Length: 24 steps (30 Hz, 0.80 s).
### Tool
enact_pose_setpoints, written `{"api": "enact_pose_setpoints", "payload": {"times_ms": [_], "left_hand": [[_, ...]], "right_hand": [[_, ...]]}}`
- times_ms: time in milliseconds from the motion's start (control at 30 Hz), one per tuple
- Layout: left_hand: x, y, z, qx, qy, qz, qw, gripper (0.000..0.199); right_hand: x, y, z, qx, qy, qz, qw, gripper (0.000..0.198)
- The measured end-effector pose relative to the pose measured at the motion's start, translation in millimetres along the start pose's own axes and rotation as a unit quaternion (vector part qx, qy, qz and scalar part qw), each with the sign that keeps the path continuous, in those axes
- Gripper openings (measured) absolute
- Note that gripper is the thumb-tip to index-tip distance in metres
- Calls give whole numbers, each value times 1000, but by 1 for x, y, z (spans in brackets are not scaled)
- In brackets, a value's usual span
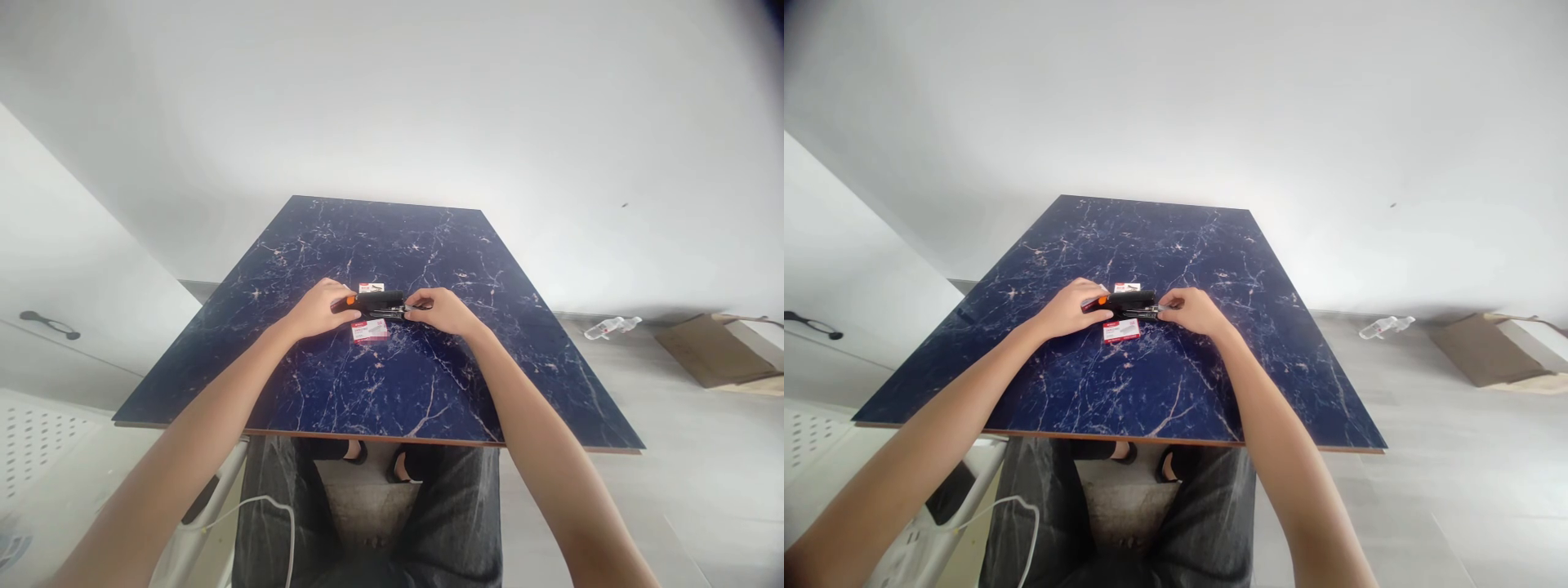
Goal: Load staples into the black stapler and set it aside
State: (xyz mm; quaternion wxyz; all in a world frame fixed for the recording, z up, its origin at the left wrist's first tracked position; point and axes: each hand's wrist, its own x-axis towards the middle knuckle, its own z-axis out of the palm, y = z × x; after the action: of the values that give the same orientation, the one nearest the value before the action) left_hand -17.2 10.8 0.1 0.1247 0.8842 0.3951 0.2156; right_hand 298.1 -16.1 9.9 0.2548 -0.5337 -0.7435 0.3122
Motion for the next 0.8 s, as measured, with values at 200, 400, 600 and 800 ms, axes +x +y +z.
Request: {"api": "enact_pose_setpoints", "payload": {"times_ms": [200,400,600,800], "left_hand": [[0,0,-1,-3,1,2,1000,35],[-1,1,-1,-1,1,3,1000,35],[0,3,-2,0,3,17,1000,32],[0,5,-3,0,0,12,1000,32]], "right_hand": [[2,3,0,-15,-3,2,1000,19],[0,3,-5,50,27,5,998,26],[-3,-1,-10,11,11,-8,1000,21],[-2,0,-7,-14,26,7,1000,23]]}}
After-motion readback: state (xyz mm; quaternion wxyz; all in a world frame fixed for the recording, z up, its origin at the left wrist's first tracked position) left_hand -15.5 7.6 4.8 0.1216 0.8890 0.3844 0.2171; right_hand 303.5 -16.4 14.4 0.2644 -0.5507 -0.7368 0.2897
